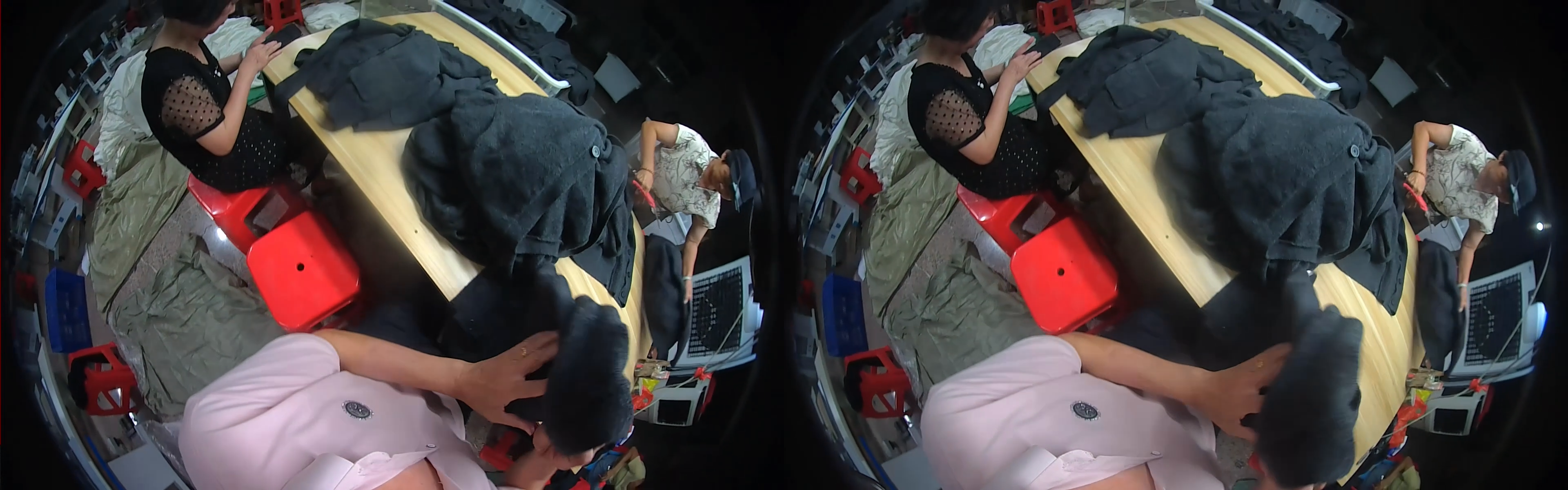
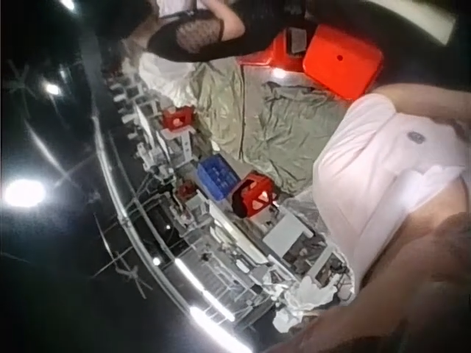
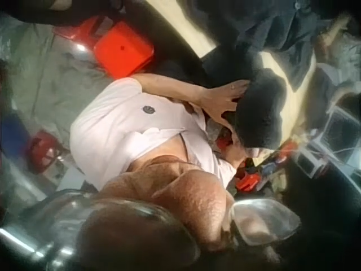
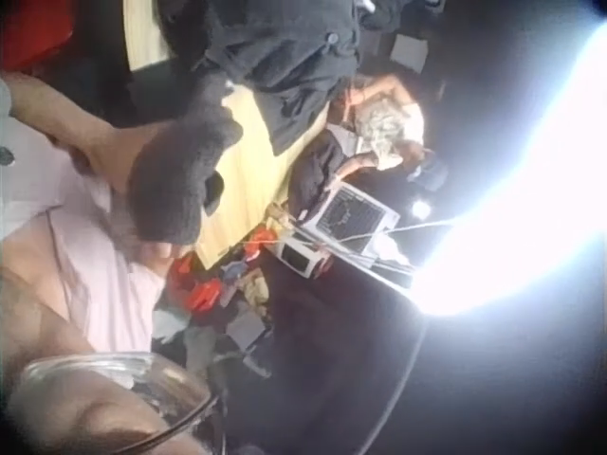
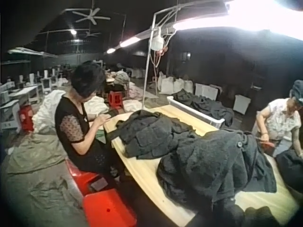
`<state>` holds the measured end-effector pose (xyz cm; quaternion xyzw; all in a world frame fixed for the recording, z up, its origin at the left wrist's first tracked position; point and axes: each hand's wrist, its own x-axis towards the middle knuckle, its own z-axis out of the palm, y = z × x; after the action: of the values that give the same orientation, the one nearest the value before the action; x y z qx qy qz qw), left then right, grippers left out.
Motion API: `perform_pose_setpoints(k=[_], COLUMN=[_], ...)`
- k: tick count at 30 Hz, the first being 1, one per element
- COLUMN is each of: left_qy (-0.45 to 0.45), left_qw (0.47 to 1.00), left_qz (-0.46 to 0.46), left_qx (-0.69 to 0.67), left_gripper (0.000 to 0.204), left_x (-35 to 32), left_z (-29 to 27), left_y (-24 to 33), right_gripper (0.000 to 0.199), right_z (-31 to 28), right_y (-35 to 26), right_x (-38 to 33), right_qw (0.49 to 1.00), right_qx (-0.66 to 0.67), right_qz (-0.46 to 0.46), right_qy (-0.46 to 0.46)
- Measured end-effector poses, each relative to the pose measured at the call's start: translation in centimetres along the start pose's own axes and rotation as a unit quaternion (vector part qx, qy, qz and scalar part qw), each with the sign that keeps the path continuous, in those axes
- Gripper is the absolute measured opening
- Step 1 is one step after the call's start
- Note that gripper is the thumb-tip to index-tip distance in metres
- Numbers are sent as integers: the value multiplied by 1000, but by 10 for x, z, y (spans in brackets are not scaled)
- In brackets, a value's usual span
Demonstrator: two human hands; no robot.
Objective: The person is buttoning up dark grey knitted cardigans at a processing table.
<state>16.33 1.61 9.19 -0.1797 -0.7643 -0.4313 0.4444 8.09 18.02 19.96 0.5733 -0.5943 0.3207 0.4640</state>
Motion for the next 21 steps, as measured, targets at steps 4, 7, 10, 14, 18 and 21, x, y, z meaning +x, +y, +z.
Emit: perform_pose_setpoints(k=[4,7,10,14,18,21], left_qy=[42,63,86,131,204,253], left_qw=[996,989,973,929,866,806], left_qz=[3,-26,-77,-134,-88,26], left_qx=[74,130,199,318,448,534], left_gripper=[98,89,80,69,57,49], left_x=[-9,-31,-56,-80,-63,-15], left_z=[-65,-125,-187,-276,-365,-428], left_y=[4,1,2,4,-3,-21], right_gripper=[43,58,18,22,46,50], right_z=[44,91,167,187,207,230], right_y=[-45,-104,-163,-211,-207,-167], right_x=[111,188,219,231,212,164], right_qw=[968,891,874,867,903,954], right_qx=[94,209,271,271,268,273], right_qz=[-185,-300,-403,-418,-313,-116], right_qy=[-143,-269,-3,11,120,31])
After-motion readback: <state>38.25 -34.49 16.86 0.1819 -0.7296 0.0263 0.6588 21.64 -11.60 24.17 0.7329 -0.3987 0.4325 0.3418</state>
